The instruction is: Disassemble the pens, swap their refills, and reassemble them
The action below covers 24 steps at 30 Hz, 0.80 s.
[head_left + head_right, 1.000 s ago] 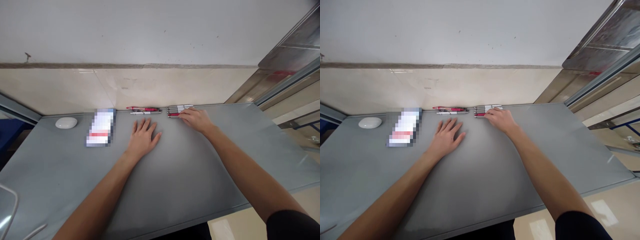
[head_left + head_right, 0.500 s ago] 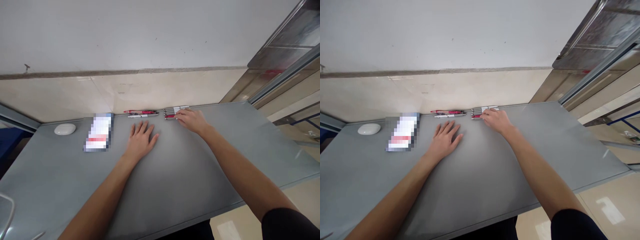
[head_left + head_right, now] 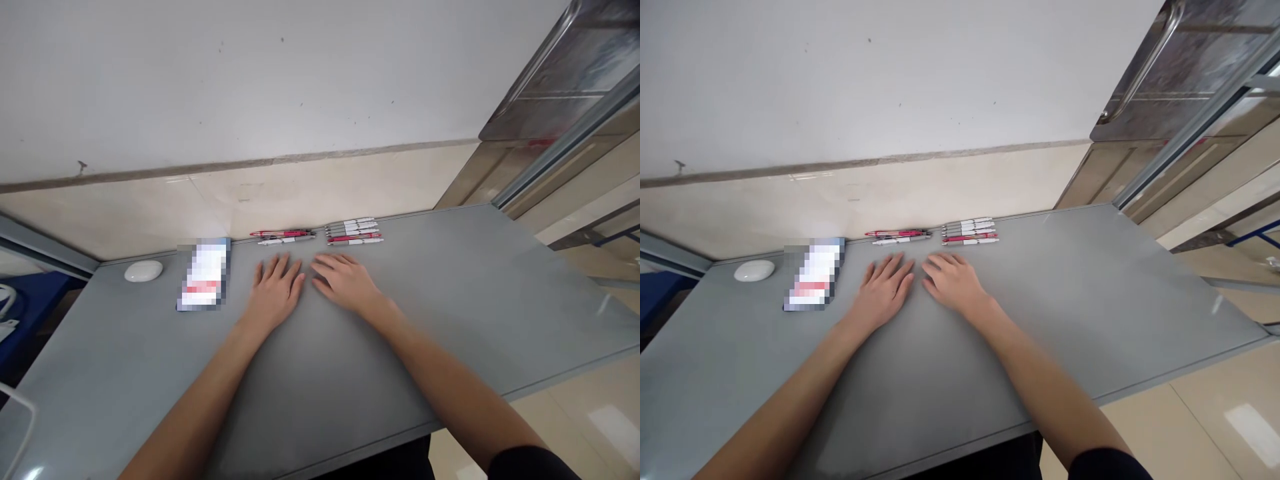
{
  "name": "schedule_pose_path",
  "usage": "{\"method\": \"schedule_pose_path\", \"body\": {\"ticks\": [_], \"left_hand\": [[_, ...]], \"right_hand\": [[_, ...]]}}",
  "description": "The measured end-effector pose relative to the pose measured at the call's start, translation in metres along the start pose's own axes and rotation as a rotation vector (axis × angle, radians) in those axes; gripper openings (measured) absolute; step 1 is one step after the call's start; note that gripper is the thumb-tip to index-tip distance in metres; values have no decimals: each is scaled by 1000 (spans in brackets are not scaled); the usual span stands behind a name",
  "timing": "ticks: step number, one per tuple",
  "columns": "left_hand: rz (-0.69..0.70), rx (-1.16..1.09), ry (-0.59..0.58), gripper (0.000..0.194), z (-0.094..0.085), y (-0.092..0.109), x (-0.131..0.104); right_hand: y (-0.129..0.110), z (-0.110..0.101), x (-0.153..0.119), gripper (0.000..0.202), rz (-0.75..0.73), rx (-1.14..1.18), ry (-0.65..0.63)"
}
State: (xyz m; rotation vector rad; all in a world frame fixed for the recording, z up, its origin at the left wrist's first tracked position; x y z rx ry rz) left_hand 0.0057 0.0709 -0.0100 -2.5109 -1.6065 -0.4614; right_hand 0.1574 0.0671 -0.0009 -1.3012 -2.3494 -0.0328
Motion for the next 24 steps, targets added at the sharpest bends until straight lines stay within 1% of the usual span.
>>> {"method": "schedule_pose_path", "body": {"ticks": [3,7,11,16,20,22,24], "left_hand": [[-3,31,-14,45,-4,-6,-12],[-15,42,-21,49,-5,-12,-24],[-23,43,-18,49,-4,-11,-26],[-58,74,-82,50,-7,-9,-26],[-37,59,-107,49,-10,-12,-20],[-29,40,-85,48,-10,-16,-11],[-11,23,-28,44,-9,-18,2]], "right_hand": [[-3,7,-4,39,8,18,-3],[-1,12,-8,45,55,42,-39],[1,14,-10,49,88,73,-77],[1,14,-10,49,101,72,-88],[1,14,-10,49,105,68,-80],[1,13,-9,48,100,63,-69],[1,13,-9,48,94,60,-60]]}}
Point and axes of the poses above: each hand's wrist, its own x-axis towards the middle knuckle, its own z-axis out of the palm, y = z × x, the point moved 5 cm from there along x, towards the middle knuckle, and after that the axes turned 2 degrees about x, right-handed, at the moved point
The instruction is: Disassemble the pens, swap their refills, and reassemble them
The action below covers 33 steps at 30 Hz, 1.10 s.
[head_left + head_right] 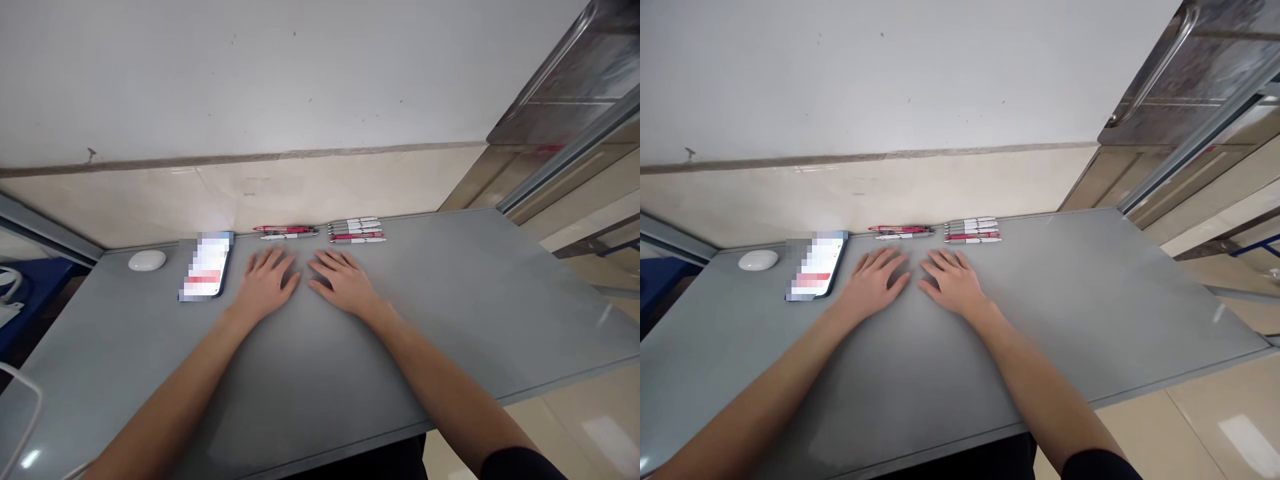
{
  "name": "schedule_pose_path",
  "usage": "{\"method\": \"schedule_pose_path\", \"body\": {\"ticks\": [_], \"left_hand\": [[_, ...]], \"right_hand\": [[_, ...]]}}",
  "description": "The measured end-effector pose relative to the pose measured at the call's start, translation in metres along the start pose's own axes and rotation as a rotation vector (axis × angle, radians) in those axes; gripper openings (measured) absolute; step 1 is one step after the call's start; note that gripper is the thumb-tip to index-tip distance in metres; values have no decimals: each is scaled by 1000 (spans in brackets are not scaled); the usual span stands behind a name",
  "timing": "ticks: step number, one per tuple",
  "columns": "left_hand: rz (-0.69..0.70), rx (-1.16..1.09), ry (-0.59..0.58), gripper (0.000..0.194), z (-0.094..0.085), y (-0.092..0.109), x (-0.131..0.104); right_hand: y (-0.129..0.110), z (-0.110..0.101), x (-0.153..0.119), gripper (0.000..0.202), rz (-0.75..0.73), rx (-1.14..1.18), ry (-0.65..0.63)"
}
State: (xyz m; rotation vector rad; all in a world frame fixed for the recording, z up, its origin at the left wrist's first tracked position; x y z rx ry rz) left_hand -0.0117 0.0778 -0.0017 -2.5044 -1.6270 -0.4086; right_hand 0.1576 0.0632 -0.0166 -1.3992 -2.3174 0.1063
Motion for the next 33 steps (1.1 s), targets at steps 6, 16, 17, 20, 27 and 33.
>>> {"method": "schedule_pose_path", "body": {"ticks": [6,16,17,20,27,33], "left_hand": [[17,-23,176,34,5,-7,44],[119,92,200,35,17,-22,74],[130,102,193,36,18,-21,75],[141,120,191,37,20,-20,76],[161,84,215,33,24,-22,76],[166,81,230,31,26,-25,76]], "right_hand": [[-1,-1,0,45,-18,-6,10],[-1,0,1,45,-21,-15,-12],[-1,1,1,45,-21,-17,-14],[-1,1,1,45,-24,-23,-19],[-1,1,0,45,-8,-29,-47],[-1,2,1,46,-12,-34,-39]]}}
Point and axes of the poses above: each hand's wrist, its own x-axis towards the middle knuckle, its own z-axis out of the palm, y = z × x, the point moved 5 cm from there along x, towards the middle knuckle, and after that the axes turned 2 degrees about x, right-handed, at the moved point
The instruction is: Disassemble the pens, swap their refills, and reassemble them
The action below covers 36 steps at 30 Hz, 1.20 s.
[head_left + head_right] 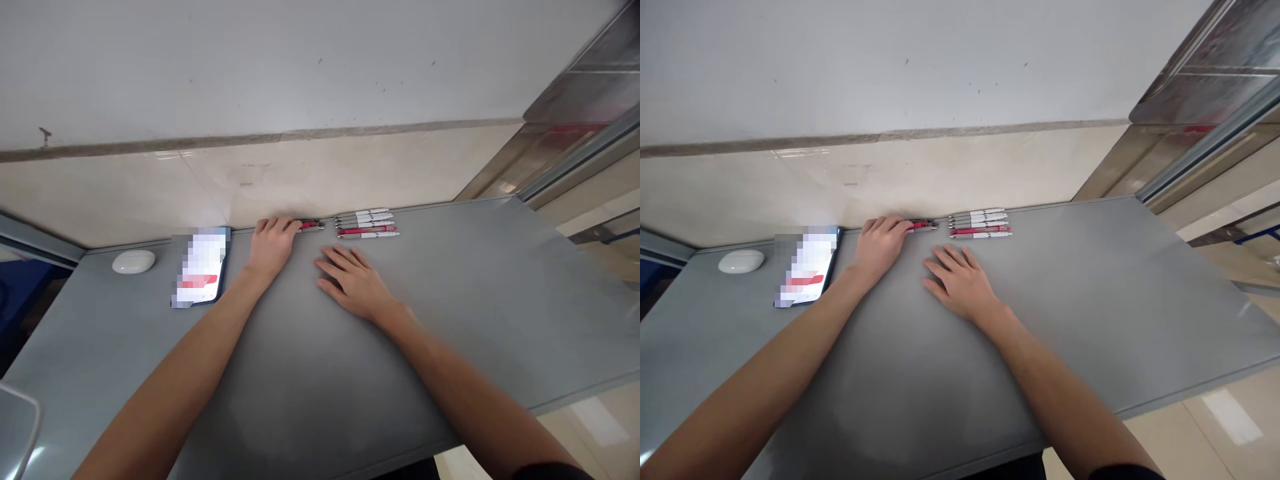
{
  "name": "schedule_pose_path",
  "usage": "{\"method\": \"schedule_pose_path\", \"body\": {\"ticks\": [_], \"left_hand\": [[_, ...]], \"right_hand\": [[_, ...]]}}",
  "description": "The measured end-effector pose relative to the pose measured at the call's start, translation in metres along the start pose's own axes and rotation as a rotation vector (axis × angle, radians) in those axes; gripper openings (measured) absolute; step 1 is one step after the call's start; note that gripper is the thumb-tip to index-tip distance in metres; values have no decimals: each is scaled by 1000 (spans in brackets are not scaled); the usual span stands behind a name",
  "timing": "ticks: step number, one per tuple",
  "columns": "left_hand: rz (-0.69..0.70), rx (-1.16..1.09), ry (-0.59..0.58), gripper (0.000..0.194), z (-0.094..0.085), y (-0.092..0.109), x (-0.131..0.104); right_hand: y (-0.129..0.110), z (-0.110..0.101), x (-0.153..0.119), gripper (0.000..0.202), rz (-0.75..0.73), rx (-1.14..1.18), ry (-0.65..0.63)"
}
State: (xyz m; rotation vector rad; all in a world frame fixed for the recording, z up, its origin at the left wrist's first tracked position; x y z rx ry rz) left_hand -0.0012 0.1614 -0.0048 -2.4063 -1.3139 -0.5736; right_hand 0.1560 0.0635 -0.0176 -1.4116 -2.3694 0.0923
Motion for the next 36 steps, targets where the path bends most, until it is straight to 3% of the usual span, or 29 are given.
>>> {"method": "schedule_pose_path", "body": {"ticks": [4,8,12,15,19,24,27,31,36], "left_hand": [[-36,-51,-27,33,-8,1,2],[-170,-149,-9,30,-34,6,1],[-331,-474,65,27,-62,13,-7],[-458,-755,69,23,-70,17,-17],[-717,-1224,-77,31,-64,24,-34],[-779,-1693,-186,32,-59,48,-44],[-808,-1795,-183,30,-49,56,-46],[-862,-1845,-200,30,-33,62,-47],[-930,-1824,-200,31,-23,61,-52]], "right_hand": [[0,-2,0,45,-1,9,17],[-1,-6,0,42,3,32,50],[-1,-8,1,40,6,59,78],[0,-8,2,39,33,92,90],[1,-21,6,38,137,293,132],[1,-41,17,40,324,873,138],[5,-44,24,36,408,1198,265],[11,-25,29,30,502,1524,407],[13,-9,29,27,531,1594,452]]}}
Point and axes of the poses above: each hand's wrist, its own x-axis towards the middle knuckle, its own z-axis out of the palm, y = z × x, the point moved 5 cm from there along x, towards the middle knuckle, and after that the axes turned 2 degrees about x, right-handed, at the moved point
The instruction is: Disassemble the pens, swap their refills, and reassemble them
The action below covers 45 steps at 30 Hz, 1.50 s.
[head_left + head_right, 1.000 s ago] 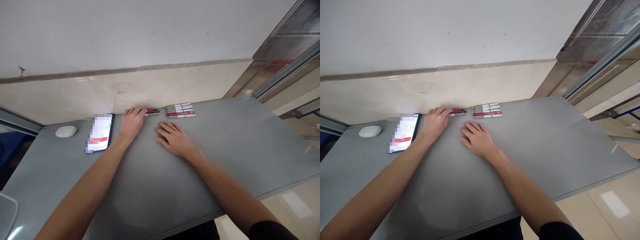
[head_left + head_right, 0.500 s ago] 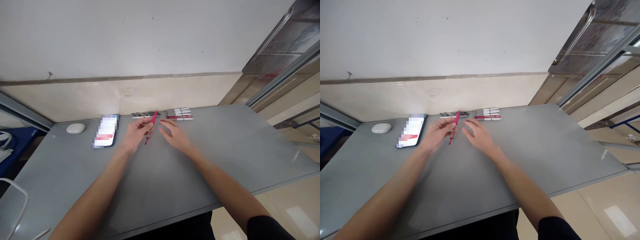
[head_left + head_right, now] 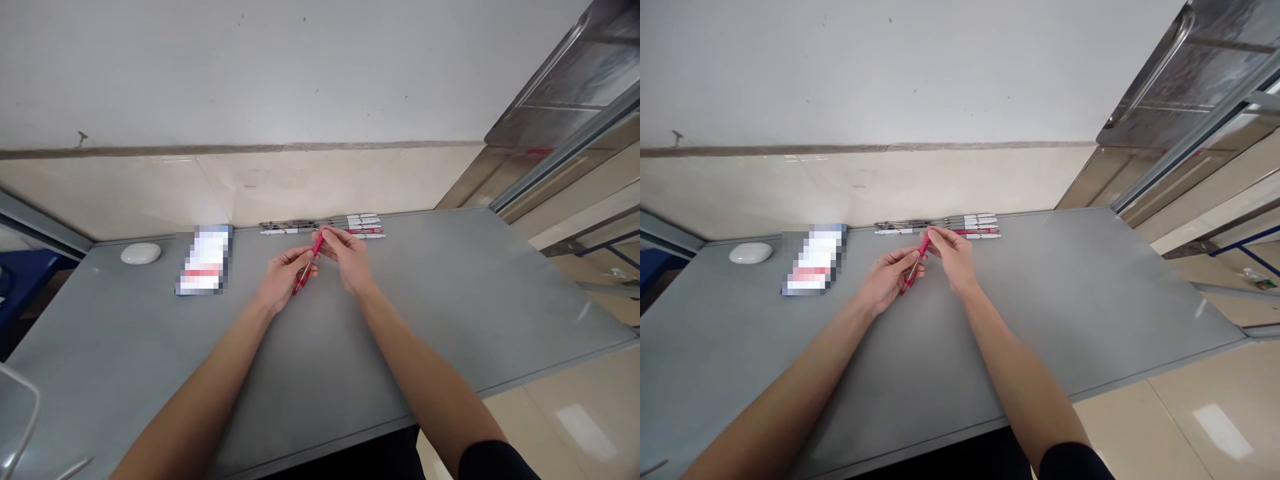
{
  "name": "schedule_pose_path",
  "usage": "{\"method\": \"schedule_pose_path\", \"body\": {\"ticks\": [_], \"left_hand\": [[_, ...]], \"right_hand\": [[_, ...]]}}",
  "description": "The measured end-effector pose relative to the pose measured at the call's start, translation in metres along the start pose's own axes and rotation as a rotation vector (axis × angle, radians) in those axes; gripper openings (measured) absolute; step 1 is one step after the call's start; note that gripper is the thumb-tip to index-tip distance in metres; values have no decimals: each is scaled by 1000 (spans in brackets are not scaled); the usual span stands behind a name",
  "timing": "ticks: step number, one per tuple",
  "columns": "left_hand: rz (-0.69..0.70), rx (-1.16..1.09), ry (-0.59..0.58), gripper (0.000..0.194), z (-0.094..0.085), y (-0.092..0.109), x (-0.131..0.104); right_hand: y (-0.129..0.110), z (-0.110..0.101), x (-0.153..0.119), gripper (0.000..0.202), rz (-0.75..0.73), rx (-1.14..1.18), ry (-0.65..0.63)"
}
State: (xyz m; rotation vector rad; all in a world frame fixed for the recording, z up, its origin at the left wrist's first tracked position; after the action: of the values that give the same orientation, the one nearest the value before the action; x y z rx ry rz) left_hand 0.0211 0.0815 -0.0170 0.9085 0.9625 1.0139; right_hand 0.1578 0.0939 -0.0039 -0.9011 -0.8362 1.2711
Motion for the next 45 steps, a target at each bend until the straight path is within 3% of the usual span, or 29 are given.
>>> {"method": "schedule_pose_path", "body": {"ticks": [6,24,37,45], "left_hand": [[45,254,9,32,1,2,-6],[122,259,-46,23,1,1,-9],[10,270,-281,34,7,-3,-16],[-57,129,-333,31,11,-6,-16]], "right_hand": [[2,-9,-1,24,-62,46,83],[6,-9,-10,22,-130,66,84],[7,-11,-11,19,-4,147,87],[6,-7,-12,20,26,167,41]]}}
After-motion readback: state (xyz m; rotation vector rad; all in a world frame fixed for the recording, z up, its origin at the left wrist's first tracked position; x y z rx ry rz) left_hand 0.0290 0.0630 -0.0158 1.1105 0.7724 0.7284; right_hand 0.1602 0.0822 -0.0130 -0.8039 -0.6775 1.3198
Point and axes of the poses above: each hand's wrist, its own x-axis towards the middle knuckle, its own z-axis out of the palm, y = z × x, the point moved 5 cm from there along x, towards the middle knuckle, and after that the axes turned 2 degrees about x, right-handed, at the moved point
